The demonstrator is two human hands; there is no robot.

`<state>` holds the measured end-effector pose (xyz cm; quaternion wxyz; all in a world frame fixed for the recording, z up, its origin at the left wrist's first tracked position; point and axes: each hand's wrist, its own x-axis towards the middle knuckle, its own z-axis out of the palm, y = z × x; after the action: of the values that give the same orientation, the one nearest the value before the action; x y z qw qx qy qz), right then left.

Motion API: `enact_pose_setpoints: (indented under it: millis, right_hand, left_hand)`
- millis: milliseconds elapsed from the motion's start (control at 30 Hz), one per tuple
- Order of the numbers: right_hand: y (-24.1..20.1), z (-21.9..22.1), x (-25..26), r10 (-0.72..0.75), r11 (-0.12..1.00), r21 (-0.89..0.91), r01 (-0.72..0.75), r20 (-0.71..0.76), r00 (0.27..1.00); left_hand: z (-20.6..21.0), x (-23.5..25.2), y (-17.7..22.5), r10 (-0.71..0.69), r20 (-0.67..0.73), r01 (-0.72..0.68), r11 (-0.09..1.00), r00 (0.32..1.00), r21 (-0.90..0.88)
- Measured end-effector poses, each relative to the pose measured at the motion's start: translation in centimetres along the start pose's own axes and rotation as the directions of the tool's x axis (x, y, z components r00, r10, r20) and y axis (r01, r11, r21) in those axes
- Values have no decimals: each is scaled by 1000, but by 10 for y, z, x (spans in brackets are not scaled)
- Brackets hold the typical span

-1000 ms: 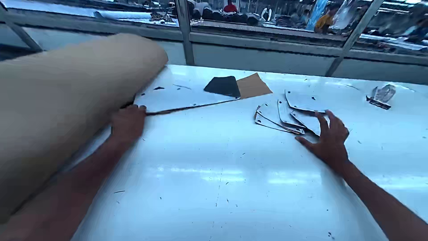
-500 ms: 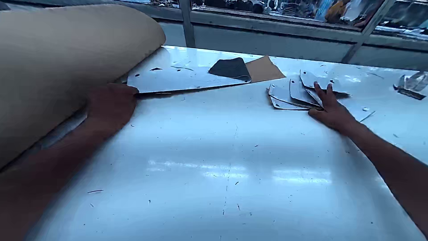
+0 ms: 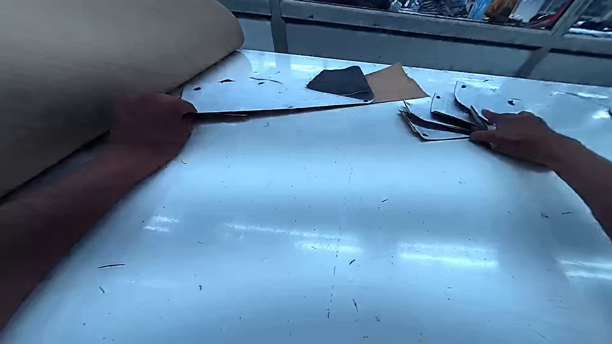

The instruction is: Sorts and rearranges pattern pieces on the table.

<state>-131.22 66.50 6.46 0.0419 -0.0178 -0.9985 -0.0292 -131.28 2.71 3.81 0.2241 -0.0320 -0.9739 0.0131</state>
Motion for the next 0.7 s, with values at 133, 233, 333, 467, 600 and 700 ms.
enact_pose_setpoints:
  millis: [133, 233, 333, 467, 600, 700]
  right_hand:
    - [-4, -3, -3, -21, 1000, 20, 21, -1, 1000]
    - [-9, -6, -14, -51, 998, 39, 52, -21, 998]
    - [-18, -8, -38, -118, 988, 92, 122, -48, 992]
    - [-30, -2, -86, -162, 979, 114, 168, -64, 985]
    - [-50, -1, -161, -121, 981, 153, 116, 28, 992]
    - [-71, -17, -219, -132, 979, 173, 109, 129, 983]
  left_hand:
    - [3, -1, -2, 2, 16, -2, 1000, 1000, -9]
    - [-2, -3, 1, 22, -1, -22, 1000, 1000, -8]
    - [-16, -13, 17, 25, 7, -24, 994, 1000, -104]
    - [-25, -24, 23, 34, -35, -41, 977, 999, -211]
    - [-49, -68, 41, 77, -8, -76, 953, 997, -294]
    - [-84, -126, 58, 194, -128, -223, 934, 973, -281]
